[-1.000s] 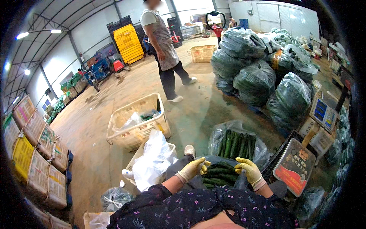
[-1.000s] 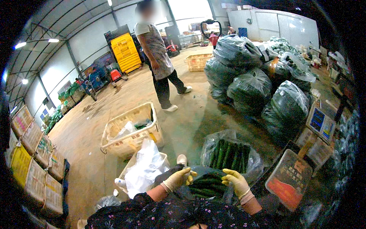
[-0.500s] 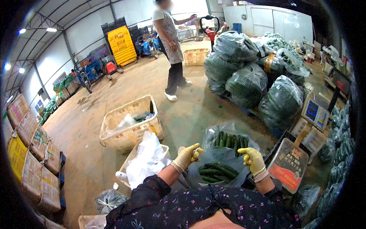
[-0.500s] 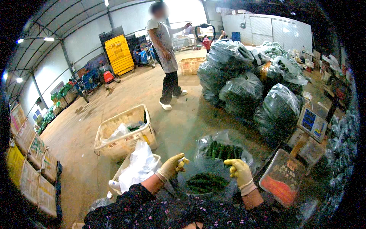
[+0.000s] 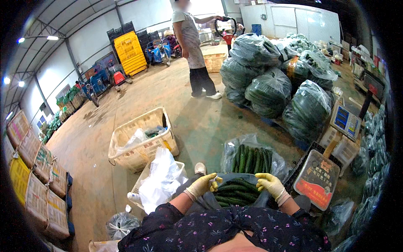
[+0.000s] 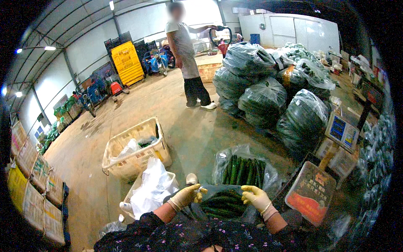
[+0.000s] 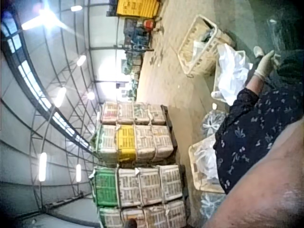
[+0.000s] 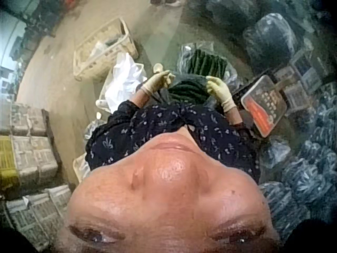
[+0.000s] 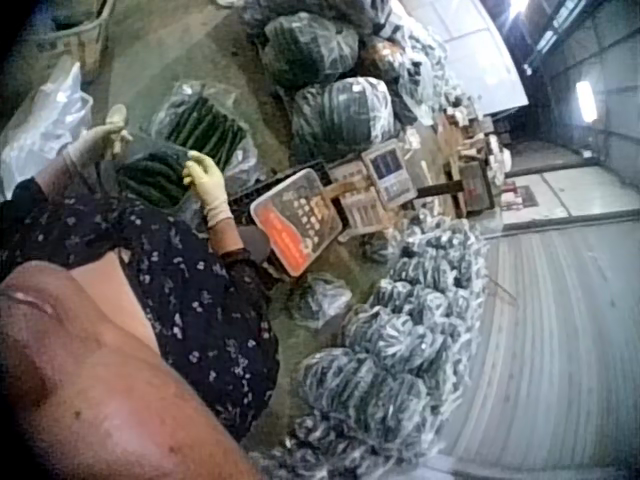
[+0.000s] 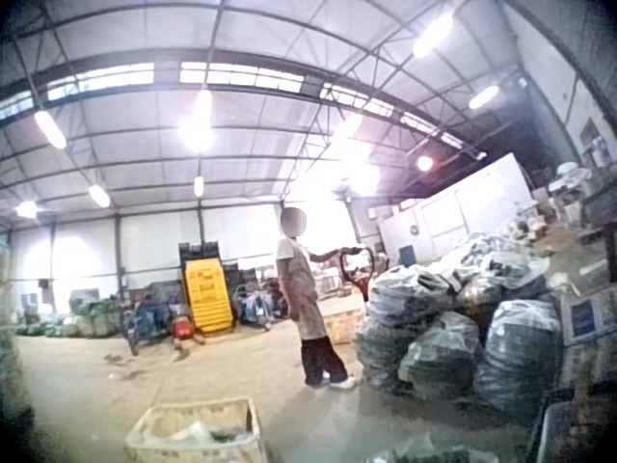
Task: The person sorts and packs cucumbers from a large bag into smaller plastic bags by hand while seated in a warehouse environment.
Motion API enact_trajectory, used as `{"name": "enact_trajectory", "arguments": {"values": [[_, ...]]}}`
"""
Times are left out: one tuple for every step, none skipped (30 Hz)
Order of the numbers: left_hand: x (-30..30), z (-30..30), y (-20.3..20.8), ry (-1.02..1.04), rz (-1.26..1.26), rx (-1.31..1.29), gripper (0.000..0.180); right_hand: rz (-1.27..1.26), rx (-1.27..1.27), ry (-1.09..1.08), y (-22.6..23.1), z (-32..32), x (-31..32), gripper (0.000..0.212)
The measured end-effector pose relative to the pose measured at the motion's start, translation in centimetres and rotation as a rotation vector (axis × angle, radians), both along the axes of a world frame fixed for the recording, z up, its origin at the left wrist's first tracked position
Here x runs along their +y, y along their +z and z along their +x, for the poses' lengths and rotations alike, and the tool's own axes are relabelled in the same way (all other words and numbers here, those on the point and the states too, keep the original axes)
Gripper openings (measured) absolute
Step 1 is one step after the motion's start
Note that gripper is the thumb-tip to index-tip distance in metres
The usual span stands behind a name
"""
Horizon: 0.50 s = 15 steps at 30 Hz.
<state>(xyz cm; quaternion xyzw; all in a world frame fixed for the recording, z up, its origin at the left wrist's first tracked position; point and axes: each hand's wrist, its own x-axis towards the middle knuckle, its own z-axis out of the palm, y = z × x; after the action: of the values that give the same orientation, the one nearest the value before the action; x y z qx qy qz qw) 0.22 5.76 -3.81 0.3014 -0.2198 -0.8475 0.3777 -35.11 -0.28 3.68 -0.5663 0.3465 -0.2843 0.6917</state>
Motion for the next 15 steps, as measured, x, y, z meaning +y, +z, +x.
{"name": "enact_trajectory", "arguments": {"values": [[0.0, -1.5, 1.2, 0.021, -0.035, -0.109, 0.048, -0.101, 0.079, -0.020, -0.9, -0.5, -0.2, 0.037], [0.6, -2.6, 3.1, 0.060, -0.074, -0.230, 0.048, -0.203, 0.147, -0.023, -1.3, -0.6, -0.3, 0.039], [1.3, -2.9, 3.6, 0.080, -0.084, -0.254, 0.048, -0.297, 0.307, 0.006, -0.8, -0.6, 0.0, 0.049], [1.8, -3.2, 4.0, 0.105, -0.091, -0.276, 0.047, -0.346, 0.359, 0.023, -0.3, -0.6, 0.4, 0.052], [2.3, -3.5, 4.4, 0.132, -0.099, -0.300, 0.046, -0.397, 0.410, 0.040, 0.3, -0.5, 0.9, 0.055], [2.7, -3.7, 4.6, 0.158, -0.107, -0.322, 0.046, -0.447, 0.463, 0.056, 0.5, -0.5, 1.1, 0.058], [2.7, -3.4, 3.9, 0.154, -0.097, -0.316, 0.045, -0.470, 0.494, 0.082, -0.3, -0.8, 1.0, 0.063], [2.8, -3.1, 3.4, 0.153, -0.085, -0.310, 0.045, -0.470, 0.510, 0.095, 0.1, -0.8, 1.2, 0.063], [2.9, -2.7, 2.8, 0.153, -0.074, -0.303, 0.045, -0.469, 0.527, 0.108, 0.9, -0.9, 1.5, 0.063], [3.2, -2.4, 2.3, 0.170, -0.085, -0.311, 0.044, -0.469, 0.543, 0.121, 1.5, -0.9, 1.7, 0.063], [3.5, -2.6, 2.5, 0.178, -0.096, -0.315, 0.044, -0.475, 0.544, 0.115, 1.7, -1.1, 1.8, 0.063], [3.8, -2.9, 2.8, 0.186, -0.106, -0.319, 0.044, -0.482, 0.544, 0.110, 1.8, -1.3, 1.8, 0.064], [3.9, -3.0, 2.8, 0.188, -0.099, -0.300, 0.044, -0.488, 0.544, 0.106, 1.8, -1.5, 1.9, 0.064], [3.9, -3.1, 2.9, 0.191, -0.097, -0.280, 0.044, -0.483, 0.533, 0.096, 1.7, -1.6, 1.9, 0.065], [4.0, -3.2, 3.1, 0.195, -0.094, -0.260, 0.043, -0.477, 0.521, 0.087, 1.6, -1.7, 2.0, 0.066]]}}
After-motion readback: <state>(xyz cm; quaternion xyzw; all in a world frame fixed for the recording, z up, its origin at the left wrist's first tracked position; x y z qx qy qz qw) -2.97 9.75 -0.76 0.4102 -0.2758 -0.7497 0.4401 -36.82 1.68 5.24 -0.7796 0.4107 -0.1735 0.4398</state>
